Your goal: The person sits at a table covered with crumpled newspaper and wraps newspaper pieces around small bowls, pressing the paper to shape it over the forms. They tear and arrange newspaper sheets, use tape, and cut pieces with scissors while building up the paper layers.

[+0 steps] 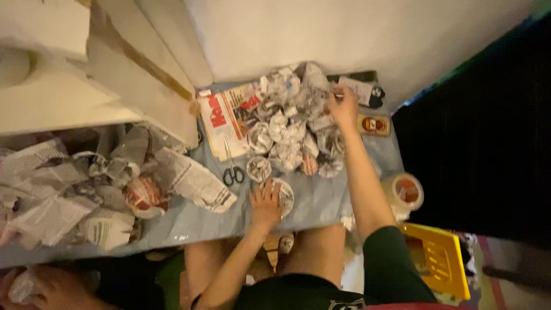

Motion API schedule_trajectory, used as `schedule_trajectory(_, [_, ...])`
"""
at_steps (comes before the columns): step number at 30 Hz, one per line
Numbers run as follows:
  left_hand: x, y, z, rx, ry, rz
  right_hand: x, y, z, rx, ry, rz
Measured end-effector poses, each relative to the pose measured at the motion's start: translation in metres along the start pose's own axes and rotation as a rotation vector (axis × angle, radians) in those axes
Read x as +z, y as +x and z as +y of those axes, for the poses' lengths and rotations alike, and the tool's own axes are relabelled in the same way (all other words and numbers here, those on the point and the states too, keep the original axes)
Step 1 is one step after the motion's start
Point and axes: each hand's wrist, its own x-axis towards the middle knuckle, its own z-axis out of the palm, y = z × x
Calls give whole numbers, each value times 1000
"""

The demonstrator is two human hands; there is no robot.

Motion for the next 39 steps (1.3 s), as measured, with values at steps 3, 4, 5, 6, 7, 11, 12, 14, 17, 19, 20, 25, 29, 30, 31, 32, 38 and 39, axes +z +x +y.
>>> schedule_trajectory(3, [-1,-2,0,23,32,51,23,40,3,-103,-412,-88])
schedule_trajectory(4, [-2,-2,0,14,31,21,32,49,3,-172,-447,-94])
schedule_trajectory(5, [-4,-2,1,1,29,-6,41,57,2,-219,-470,-109])
schedule_trajectory(6, [-6,0,0,12,24,-24,49,64,1,-220,-450,-142])
schedule_trajectory(7, [-8,1,0,22,19,-44,56,71,1,-188,-389,-194])
schedule_trajectory(11, [-14,-5,-2,7,-18,-116,59,89,6,-22,-478,-321])
schedule_trajectory(12, [-14,-5,-2,15,-12,-119,55,90,8,49,-458,-349])
schedule_trajectory(14, [-12,-7,-3,32,0,-122,41,92,10,190,-417,-405])
schedule_trajectory(17, [-10,-6,-2,48,32,-92,14,93,15,364,-432,-380])
schedule_trajectory(19, [-9,-4,-1,23,13,-129,7,98,17,310,-475,-411])
schedule_trajectory(20, [-10,-3,-1,6,4,-148,9,101,18,281,-496,-430])
schedule_trajectory(25, [-16,-5,-1,26,-14,-135,58,115,17,-140,-650,-109])
schedule_trajectory(29, [-18,-1,-2,-14,-15,-257,91,119,5,-107,-636,-1])
schedule_trajectory(30, [-17,1,-1,-1,5,-220,94,119,3,-161,-677,-13])
schedule_trajectory(31, [-16,3,0,10,20,-191,96,119,3,-213,-722,-32])
schedule_trajectory(32, [-15,3,-1,20,34,-165,97,115,3,-262,-767,-54])
schedule_trajectory(38, [-10,3,-3,1,45,-213,69,114,-1,-203,121,285])
schedule_trajectory(39, [-8,2,-3,2,46,-201,60,113,-2,-151,169,276])
